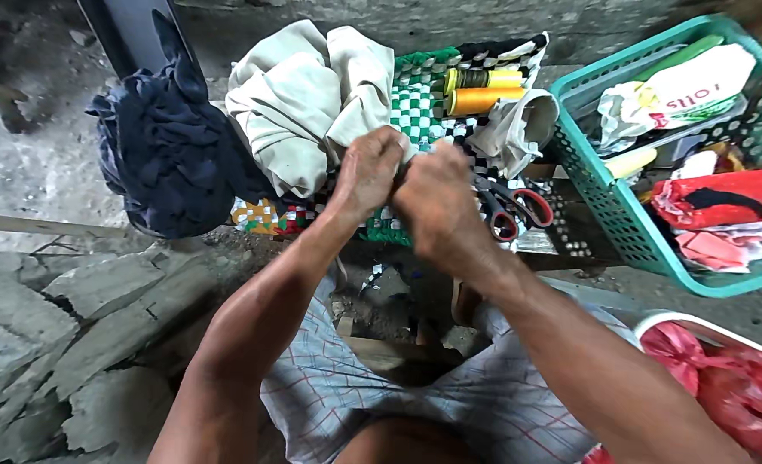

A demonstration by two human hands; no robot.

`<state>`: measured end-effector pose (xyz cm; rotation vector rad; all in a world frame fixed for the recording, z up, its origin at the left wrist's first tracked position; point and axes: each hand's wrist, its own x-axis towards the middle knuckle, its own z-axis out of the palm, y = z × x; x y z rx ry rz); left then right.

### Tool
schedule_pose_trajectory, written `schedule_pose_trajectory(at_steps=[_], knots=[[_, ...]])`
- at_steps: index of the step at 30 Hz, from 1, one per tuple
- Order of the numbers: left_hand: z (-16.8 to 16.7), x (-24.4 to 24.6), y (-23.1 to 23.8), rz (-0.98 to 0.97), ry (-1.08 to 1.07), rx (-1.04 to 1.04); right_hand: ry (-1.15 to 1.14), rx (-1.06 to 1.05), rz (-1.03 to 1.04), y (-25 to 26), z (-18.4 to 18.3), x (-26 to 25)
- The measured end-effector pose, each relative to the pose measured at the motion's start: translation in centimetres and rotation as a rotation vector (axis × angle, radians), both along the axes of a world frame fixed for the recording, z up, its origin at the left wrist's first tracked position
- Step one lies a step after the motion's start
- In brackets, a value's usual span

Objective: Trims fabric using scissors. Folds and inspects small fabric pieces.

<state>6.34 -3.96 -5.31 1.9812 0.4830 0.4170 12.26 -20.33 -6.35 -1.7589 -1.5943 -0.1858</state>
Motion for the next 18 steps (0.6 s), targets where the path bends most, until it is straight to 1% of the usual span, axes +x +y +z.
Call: schedule_pose_trajectory(at_steps=[2,3,6,10,13,18], knots=[[-0.6,0.0,2.1,0.043,-0.011,-0.02,-0.035,-0.02,0.112,0.3,-0.4,-1.7],[-0.6,-0.2,2.7,0.045,-0.012,-0.062,-0.021,-0.027,0.116,0.4,-0.8,-1.6],[-0.1,-0.3,2.7,0.015,-0.023,-0.18,0.07,-0.044,0.04,0.0,-1.2,0.1],[1.1,-0.4,2.1,0.015,-0.048,-0.182,0.137,-0.043,-0.042,-0.1,-0.7,2.0],[1.2,-0.3,1.3,-0.003,-0.048,-0.192,0.14,-0.039,-0.08,0.1,-0.6,2.0],[1.2,-0.3,0.5,-0.006,-0.043,-0.199,0.112,0.056,-0.12,0.5,-0.8,1.7]])
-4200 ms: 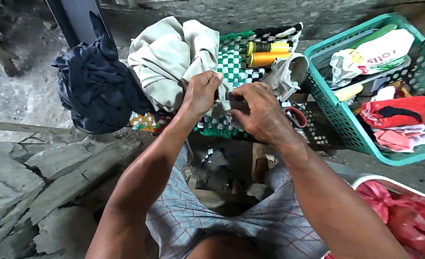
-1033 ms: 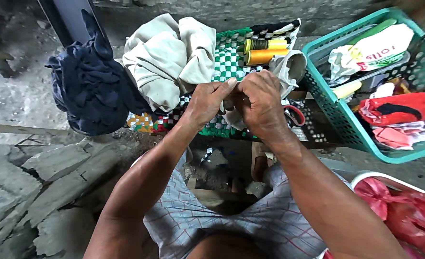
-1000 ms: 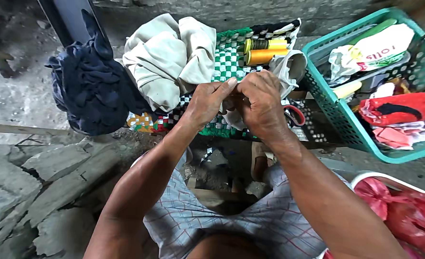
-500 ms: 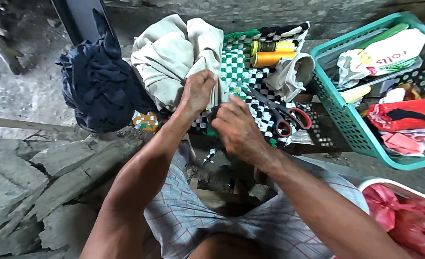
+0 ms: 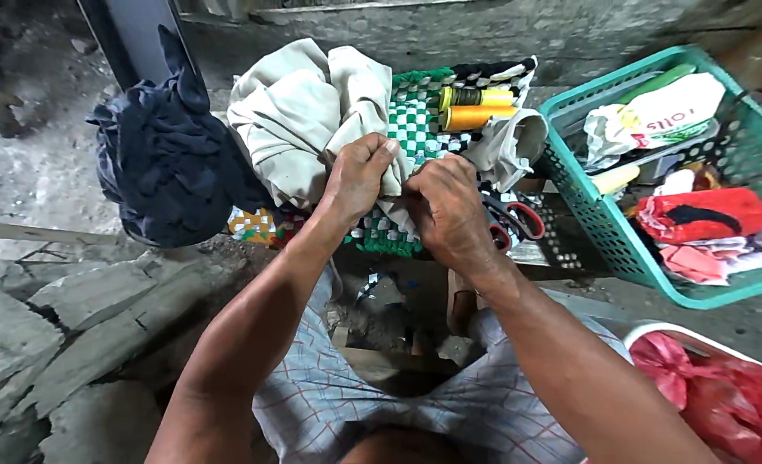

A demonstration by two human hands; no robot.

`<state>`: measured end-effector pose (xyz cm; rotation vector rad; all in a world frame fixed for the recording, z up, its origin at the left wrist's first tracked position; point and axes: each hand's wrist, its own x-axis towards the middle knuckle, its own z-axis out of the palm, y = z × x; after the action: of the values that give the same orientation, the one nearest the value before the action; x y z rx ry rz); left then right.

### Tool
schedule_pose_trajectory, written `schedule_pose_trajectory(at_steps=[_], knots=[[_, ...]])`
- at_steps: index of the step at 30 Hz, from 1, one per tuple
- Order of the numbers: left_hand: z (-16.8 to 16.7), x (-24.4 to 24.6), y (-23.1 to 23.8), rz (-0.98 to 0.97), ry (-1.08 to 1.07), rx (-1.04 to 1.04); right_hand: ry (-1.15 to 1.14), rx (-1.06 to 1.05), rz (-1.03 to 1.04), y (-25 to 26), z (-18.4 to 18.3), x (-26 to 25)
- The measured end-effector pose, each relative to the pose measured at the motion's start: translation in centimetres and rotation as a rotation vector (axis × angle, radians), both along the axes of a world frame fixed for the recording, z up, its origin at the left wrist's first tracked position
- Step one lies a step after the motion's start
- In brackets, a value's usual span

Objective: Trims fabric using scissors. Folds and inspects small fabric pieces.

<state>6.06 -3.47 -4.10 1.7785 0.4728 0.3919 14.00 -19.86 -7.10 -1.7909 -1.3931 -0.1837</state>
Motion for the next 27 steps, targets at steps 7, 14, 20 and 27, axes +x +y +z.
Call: schedule_pose_trajectory(at_steps=[7,14,20,27], knots=[[0.8,-0.5,-0.9,-0.138,0.1,0.112,0.007,0.0,-0.026,-0.3,0.5,0.2],[0.2,-0.1,-1.0,-0.051,0.097,0.308,-0.018,-0.017,-0.031,-0.3,0.4,0.1],[-1.4,-0.1,2.0,0.098,0.081,0.353,-0.093,-0.127,0.223,-0.4,-0.2,-3.4],[-1.1,-0.1,1.5,0.069,-0.022,0.205,0.135,0.028,0.262,-0.8,0.3,-0.6]])
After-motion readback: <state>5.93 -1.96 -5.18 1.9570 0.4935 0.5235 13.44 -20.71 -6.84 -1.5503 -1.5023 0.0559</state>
